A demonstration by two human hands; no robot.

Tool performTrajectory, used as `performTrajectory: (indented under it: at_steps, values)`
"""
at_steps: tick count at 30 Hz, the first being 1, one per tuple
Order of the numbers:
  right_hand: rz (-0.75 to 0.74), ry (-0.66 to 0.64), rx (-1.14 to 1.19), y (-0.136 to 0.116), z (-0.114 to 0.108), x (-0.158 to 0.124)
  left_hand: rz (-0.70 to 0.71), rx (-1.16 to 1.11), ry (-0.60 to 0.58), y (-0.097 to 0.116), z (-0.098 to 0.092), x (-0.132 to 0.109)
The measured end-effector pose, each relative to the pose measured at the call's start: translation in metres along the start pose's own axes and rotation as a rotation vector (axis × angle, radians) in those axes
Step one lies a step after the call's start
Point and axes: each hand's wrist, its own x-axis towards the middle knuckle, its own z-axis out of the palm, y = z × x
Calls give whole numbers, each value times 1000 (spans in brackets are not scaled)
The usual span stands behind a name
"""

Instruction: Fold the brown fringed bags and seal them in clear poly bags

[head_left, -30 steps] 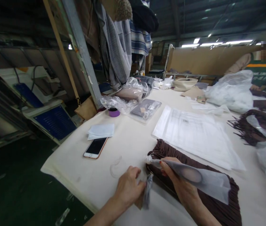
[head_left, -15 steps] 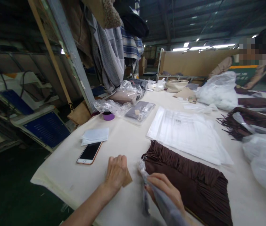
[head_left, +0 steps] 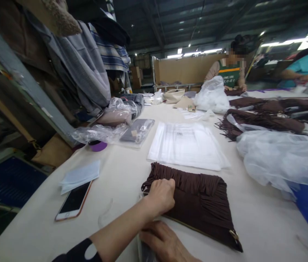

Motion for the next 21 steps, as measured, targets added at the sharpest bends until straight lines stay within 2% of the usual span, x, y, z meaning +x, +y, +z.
performTrajectory:
  at_steps: [3, 6, 8, 11, 14, 17, 19, 21]
  values:
    - [68, 28, 148, 3, -2, -3, -104, -146, -114, -3, 3, 16]
    - [124, 62, 262, 4, -2, -2, -170, -320, -203, -11, -4, 18]
    - [165, 111, 321, 4, 0, -2, -166, -431, -266, -13, -11, 12]
    - [238, 263, 400, 3, 0, -7, -95, -511, -315, -10, -20, -1]
    - [288, 355, 462, 0, -9, -16, 4, -472, -308, -8, -24, -10]
    - [321, 469, 527, -3, -17, -26, 76, -331, -238, -6, -21, -14]
    - [381, 568, 567, -6, -14, -33, 96, -207, -172, -2, -15, -13]
    - [468, 584, 615, -8, -8, -37, 118, -94, -120, 6, -9, -11]
